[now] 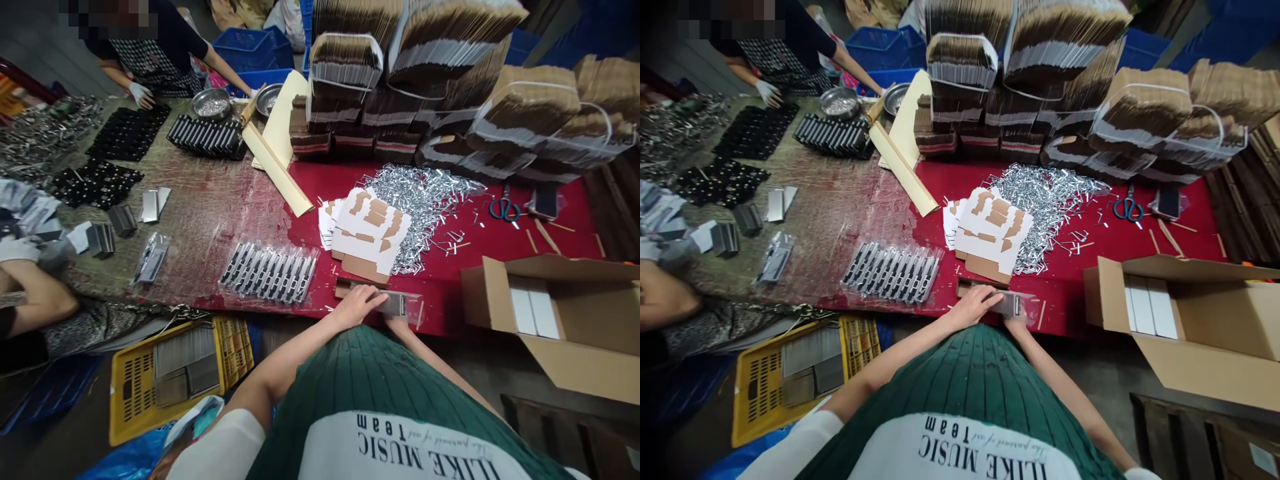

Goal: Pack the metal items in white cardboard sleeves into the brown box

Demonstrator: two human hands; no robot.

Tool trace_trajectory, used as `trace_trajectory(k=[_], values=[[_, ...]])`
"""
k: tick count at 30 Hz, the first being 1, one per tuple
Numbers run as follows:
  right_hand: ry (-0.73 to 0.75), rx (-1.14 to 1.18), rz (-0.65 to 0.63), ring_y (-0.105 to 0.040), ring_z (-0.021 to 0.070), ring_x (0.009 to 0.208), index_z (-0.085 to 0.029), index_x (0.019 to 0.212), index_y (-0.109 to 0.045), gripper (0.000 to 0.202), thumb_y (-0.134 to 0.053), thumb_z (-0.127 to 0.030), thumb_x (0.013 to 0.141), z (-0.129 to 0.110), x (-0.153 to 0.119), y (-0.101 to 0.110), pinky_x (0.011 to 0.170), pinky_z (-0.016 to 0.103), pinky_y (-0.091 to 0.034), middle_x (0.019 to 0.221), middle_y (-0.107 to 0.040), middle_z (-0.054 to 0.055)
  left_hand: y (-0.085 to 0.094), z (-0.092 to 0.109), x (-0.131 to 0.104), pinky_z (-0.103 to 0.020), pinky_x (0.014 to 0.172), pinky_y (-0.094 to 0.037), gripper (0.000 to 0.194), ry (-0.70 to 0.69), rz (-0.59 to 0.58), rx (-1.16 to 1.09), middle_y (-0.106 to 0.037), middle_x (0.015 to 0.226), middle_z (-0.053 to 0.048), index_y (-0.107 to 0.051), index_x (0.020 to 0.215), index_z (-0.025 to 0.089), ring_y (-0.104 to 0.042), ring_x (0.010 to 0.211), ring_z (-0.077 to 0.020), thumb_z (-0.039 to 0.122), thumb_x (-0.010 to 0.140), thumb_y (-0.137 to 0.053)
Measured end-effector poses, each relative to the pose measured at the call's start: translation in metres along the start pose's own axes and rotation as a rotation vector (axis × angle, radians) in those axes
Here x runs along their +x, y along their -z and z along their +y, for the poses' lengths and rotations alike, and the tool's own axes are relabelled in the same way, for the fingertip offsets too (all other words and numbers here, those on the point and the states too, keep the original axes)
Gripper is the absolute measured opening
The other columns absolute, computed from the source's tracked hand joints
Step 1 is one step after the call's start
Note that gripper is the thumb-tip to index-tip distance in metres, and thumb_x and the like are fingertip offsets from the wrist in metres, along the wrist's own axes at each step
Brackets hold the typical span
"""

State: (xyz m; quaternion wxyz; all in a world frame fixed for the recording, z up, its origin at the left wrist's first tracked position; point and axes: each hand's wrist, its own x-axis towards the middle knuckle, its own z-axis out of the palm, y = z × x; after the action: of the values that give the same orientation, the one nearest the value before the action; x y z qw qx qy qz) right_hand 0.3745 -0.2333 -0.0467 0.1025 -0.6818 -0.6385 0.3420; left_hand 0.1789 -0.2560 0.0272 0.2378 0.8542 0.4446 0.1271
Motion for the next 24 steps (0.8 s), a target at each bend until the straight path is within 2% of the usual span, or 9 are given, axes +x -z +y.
trace_trajectory(k=[3, 6, 8, 10, 13, 17, 20, 22, 24], values=[[0.0, 0.007, -0.019, -0.061, 0.0195, 0.074, -0.013, 0.094, -0.068, 0.034, -0.045, -0.031, 0.078, 0.013, -0.004, 0.011, 0.077, 0.03, -0.046, 0.083, -0.067, 0.01, -0.012, -0.012, 0.003, -0.048, 0.102, -0.032, 0.044, 0.109, -0.061, 0.079, -0.047, 0.129, -0.014, -0.044, 0.129, 0.021, -0.041, 0.121, -0.0244, 0.01, 0.086, -0.039], [-0.022, 0.242, -0.024, -0.062, 0.0211, 0.079, -0.017, 0.114, -0.058, 0.041, -0.047, -0.037, 0.079, 0.012, 0.001, 0.023, 0.077, 0.035, -0.047, 0.089, -0.066, 0.008, -0.013, -0.031, -0.007, -0.046, 0.095, -0.04, 0.034, 0.456, 0.026, -0.007, -0.057, 0.114, -0.015, -0.047, 0.123, 0.017, -0.052, 0.11, -0.0235, 0.019, 0.091, -0.035], [-0.114, 0.502, -0.106, -0.063, 0.0209, 0.075, -0.019, 0.118, -0.052, 0.05, -0.034, -0.051, 0.085, 0.003, 0.011, 0.029, 0.07, 0.035, -0.049, 0.086, -0.065, 0.008, -0.008, -0.046, -0.006, -0.038, 0.085, -0.046, 0.035, 0.691, 0.007, -0.162, -0.062, 0.102, -0.014, -0.045, 0.123, 0.014, -0.06, 0.095, -0.0197, 0.024, 0.093, -0.029], [-0.175, 0.63, -0.273, -0.063, 0.0206, 0.072, -0.018, 0.112, -0.052, 0.061, -0.019, -0.062, 0.087, -0.005, 0.025, 0.036, 0.064, 0.033, -0.049, 0.084, -0.064, 0.009, -0.001, -0.06, 0.005, -0.031, 0.077, -0.049, 0.035, 0.781, -0.112, -0.291, -0.065, 0.094, -0.011, -0.048, 0.12, 0.012, -0.063, 0.082, -0.016, 0.025, 0.094, -0.028], [-0.045, 0.28, -0.425, -0.061, 0.0221, 0.078, -0.017, 0.104, -0.056, 0.061, -0.032, -0.069, 0.082, -0.01, 0.043, 0.044, 0.068, 0.034, -0.048, 0.088, -0.063, 0.011, 0.001, -0.071, 0.022, -0.032, 0.079, -0.048, 0.029, 0.753, -0.237, -0.298, -0.065, 0.098, -0.01, -0.054, 0.112, 0.014, -0.063, 0.086, -0.0181, 0.028, 0.087, -0.046], [0.296, -0.285, -0.323, -0.049, 0.0315, 0.106, -0.018, 0.114, -0.055, 0.06, -0.068, -0.053, 0.068, -0.012, 0.041, 0.035, 0.09, 0.047, -0.035, 0.115, -0.056, 0.017, -0.014, -0.058, 0.021, -0.052, 0.097, -0.034, 0.061, 0.721, -0.265, -0.156, -0.051, 0.126, -0.019, -0.049, 0.125, 0.019, -0.044, 0.119, -0.0345, 0.031, 0.069, -0.07], [0.513, -0.602, -0.169, -0.041, 0.0345, 0.112, -0.012, 0.13, -0.043, 0.067, -0.064, -0.044, 0.075, -0.016, 0.028, 0.016, 0.097, 0.053, -0.026, 0.122, -0.05, 0.022, -0.03, -0.045, 0.013, -0.059, 0.101, -0.023, 0.082, 0.611, -0.234, 0.089, -0.038, 0.137, -0.022, -0.033, 0.139, 0.019, -0.03, 0.127, -0.0401, 0.038, 0.068, -0.071], [0.519, -0.694, -0.101, -0.042, 0.0348, 0.108, -0.007, 0.134, -0.038, 0.067, -0.058, -0.043, 0.08, -0.018, 0.023, 0.009, 0.095, 0.052, -0.026, 0.117, -0.052, 0.024, -0.038, -0.041, 0.01, -0.056, 0.1, -0.025, 0.081, 0.559, -0.197, 0.22, -0.039, 0.134, -0.023, -0.028, 0.142, 0.017, -0.031, 0.125, -0.04, 0.041, 0.074, -0.065], [0.539, -0.709, -0.131, -0.045, 0.033, 0.103, -0.006, 0.132, -0.04, 0.065, -0.054, -0.047, 0.083, -0.017, 0.025, 0.01, 0.092, 0.047, -0.03, 0.113, -0.054, 0.023, -0.041, -0.042, 0.008, -0.051, 0.097, -0.029, 0.074, 0.515, -0.194, 0.241, -0.043, 0.128, -0.021, -0.029, 0.141, 0.018, -0.035, 0.121, -0.0371, 0.044, 0.079, -0.059]])
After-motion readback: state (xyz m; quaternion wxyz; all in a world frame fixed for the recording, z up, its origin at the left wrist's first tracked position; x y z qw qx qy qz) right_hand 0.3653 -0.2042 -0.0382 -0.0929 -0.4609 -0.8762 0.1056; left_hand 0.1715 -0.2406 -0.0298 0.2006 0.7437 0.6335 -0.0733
